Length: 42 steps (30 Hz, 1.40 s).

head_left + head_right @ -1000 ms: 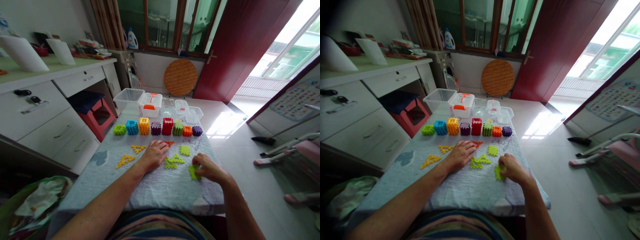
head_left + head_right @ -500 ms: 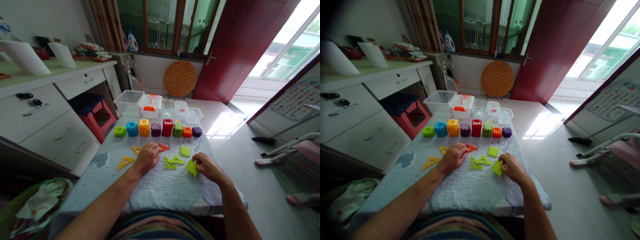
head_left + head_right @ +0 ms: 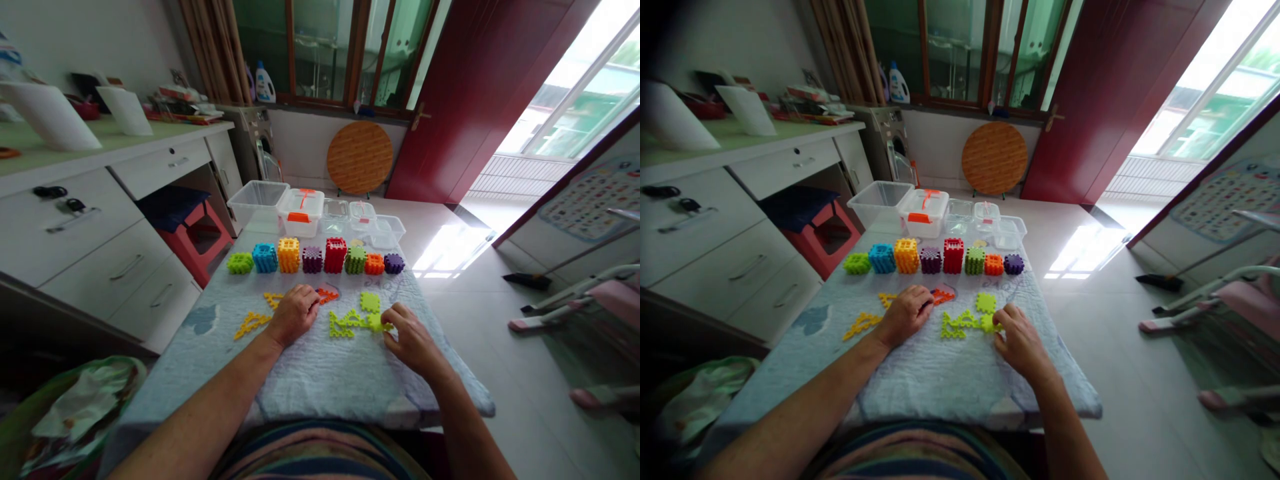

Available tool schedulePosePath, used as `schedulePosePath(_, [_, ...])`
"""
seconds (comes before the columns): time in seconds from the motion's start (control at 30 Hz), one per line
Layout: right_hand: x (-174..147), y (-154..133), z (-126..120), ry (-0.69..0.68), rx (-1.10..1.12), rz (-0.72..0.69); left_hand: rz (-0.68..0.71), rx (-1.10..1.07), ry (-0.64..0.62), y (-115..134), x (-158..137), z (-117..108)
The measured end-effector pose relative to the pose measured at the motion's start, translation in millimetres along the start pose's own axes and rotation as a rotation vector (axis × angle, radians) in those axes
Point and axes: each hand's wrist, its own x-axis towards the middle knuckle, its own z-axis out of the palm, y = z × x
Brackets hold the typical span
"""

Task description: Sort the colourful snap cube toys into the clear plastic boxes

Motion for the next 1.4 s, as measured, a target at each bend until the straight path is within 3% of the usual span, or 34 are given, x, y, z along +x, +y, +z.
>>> schedulePosePath(0.37, [6.1,2.5,-4.4,-0.183,0.025,0.006,0.002,-0.013,-0.001,0.0,-0.7,-0.4])
schedulePosePath(0.57, [12.7,1.0,-7.0,-0.147,0.058,-0.019,0.001,-0.025,-0.001,1.4,0.0,-1.5])
schedulePosePath(0.73, [39.9,8.6,-7.2,-0.048,0.071,-0.021,-0.002,-0.029,-0.006,1.3,0.2,-1.4])
schedulePosePath(0.9, [62.2,17.5,3.2,-0.066,0.051,0.018,-0.001,-0.026,-0.011,0.9,-0.7,-1.2])
schedulePosePath(1.4, [57.9,28.9,22.7,-0.066,0.101,0.018,0.001,-0.020,-0.021,0.5,-0.7,-1.2])
